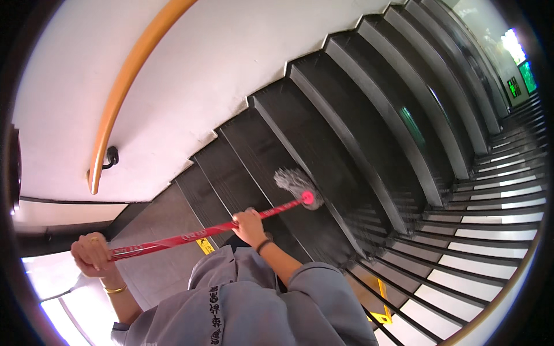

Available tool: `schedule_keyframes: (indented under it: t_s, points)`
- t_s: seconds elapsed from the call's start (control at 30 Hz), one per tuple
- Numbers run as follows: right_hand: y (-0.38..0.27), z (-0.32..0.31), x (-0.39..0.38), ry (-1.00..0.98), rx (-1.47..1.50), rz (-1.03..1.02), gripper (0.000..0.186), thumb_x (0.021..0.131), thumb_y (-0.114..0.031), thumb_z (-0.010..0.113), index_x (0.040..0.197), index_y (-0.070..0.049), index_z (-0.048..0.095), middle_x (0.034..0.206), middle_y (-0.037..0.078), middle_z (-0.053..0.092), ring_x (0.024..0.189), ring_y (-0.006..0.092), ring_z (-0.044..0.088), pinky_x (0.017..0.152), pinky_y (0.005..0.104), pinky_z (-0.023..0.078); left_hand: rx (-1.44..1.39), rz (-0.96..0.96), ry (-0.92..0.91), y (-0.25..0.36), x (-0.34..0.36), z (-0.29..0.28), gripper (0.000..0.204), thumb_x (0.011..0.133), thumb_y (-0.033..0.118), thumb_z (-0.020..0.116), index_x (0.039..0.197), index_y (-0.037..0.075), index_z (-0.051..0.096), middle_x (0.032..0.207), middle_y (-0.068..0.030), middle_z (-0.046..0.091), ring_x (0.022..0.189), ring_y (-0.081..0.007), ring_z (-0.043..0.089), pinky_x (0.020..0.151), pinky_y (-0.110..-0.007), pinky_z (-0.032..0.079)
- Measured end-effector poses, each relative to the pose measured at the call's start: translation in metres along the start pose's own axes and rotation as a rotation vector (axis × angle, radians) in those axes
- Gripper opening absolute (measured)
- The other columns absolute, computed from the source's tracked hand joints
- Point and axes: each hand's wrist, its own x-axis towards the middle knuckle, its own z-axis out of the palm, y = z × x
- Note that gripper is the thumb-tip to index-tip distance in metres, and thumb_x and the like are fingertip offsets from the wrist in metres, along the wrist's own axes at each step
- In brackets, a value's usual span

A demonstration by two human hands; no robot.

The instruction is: The recorder is mopping the steps of a staircase in a building.

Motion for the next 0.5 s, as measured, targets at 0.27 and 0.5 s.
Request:
schedule_keyframes:
  t_s: [0.27, 0.5]
  points:
    - [0.057, 0.0, -0.193, 0.369, -0.128, 0.436, 0.034, 0.075, -0.025, 0.072, 0.06, -0.007, 0.047, 0.06, 0.011, 0.051, 0.063, 0.0342, 0.052, 0.059, 0.0436, 0.039, -0.421, -0.509, -0.03, -0.104, -0.054, 0.09, 0.047, 0.096, 0.023, 0.041, 0.051, 0.011, 0.031, 0.037, -0.0029, 0.035, 0.027, -0.0158, 0.031, 0.03, -0.029, 0.029]
    - [0.042, 0.037, -0.218, 0.708, -0.168, 0.585, 0.031, 0.075, -0.018, 0.073, 0.063, -0.007, 0.047, 0.061, 0.011, 0.049, 0.06, 0.033, 0.05, 0.055, 0.0421, 0.038, -0.552, -0.672, -0.423, -0.12, -0.026, 0.1, 0.042, 0.093, 0.017, 0.047, 0.052, 0.01, 0.038, 0.038, -0.0038, 0.034, 0.032, -0.0188, 0.034, 0.034, -0.032, 0.03]
